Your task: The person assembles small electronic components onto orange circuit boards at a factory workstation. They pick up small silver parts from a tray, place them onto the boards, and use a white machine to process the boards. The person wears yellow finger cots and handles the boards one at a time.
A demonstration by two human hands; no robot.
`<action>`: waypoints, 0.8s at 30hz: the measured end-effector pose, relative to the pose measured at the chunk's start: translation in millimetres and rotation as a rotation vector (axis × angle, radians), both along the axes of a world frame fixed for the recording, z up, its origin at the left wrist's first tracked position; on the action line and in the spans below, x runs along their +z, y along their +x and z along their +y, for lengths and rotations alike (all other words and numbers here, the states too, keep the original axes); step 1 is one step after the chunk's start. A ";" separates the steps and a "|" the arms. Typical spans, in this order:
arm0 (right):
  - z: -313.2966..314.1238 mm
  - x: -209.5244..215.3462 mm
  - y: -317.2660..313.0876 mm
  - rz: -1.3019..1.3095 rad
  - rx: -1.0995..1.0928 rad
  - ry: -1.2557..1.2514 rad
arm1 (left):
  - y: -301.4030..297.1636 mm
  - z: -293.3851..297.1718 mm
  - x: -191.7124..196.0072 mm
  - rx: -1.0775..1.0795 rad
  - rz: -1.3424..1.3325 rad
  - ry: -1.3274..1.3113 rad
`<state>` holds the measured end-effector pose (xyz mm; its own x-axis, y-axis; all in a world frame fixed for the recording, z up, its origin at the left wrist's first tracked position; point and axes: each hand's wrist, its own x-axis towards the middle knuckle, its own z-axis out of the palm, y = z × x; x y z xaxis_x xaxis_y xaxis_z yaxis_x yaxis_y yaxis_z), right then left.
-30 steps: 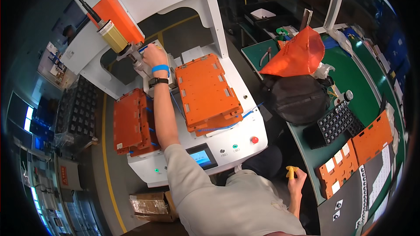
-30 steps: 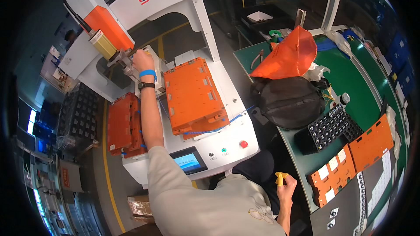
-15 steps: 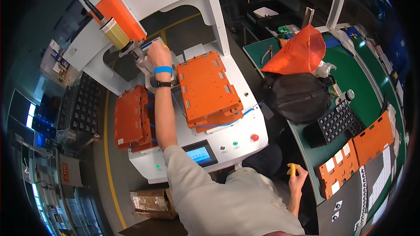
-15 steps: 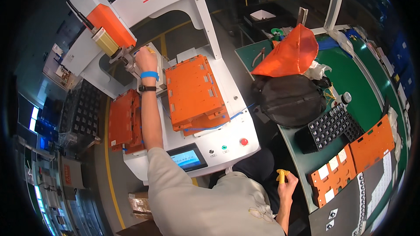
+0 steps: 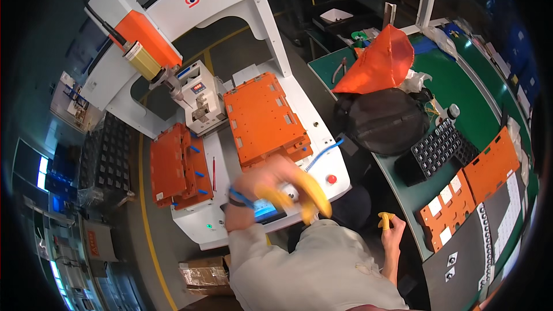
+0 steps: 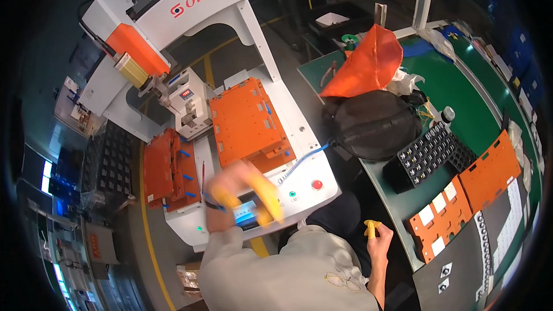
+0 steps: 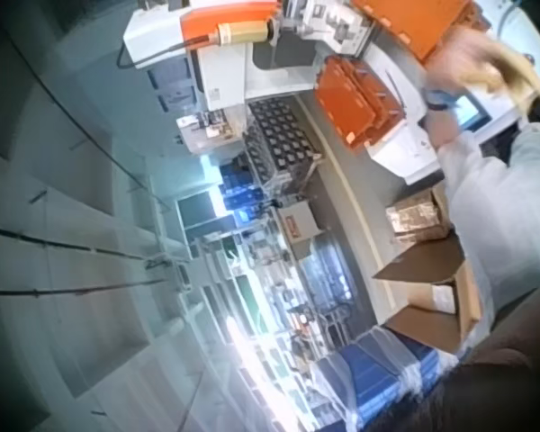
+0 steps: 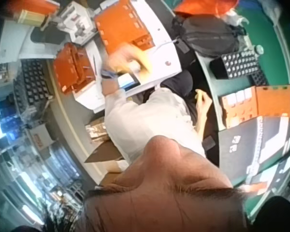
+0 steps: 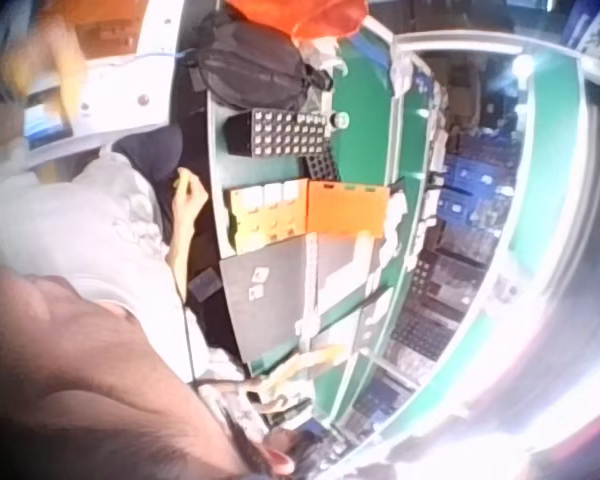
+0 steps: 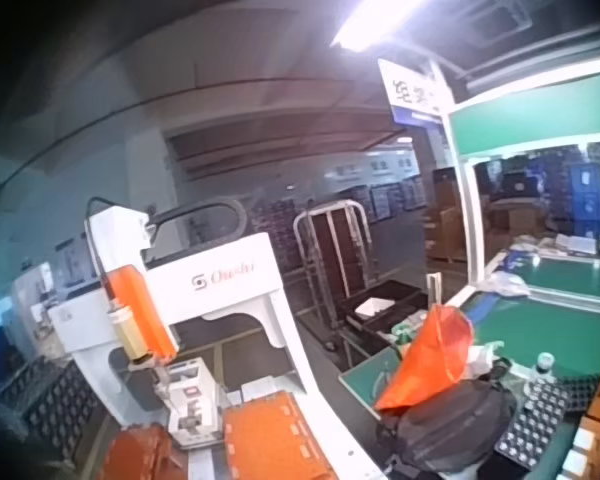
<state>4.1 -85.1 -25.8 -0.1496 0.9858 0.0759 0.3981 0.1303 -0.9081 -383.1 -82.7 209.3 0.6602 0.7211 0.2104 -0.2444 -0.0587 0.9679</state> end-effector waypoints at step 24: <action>-58.0 56.2 131.4 -0.220 -1.199 0.166 | 357.0 57.5 -170.1 0.199 0.427 0.855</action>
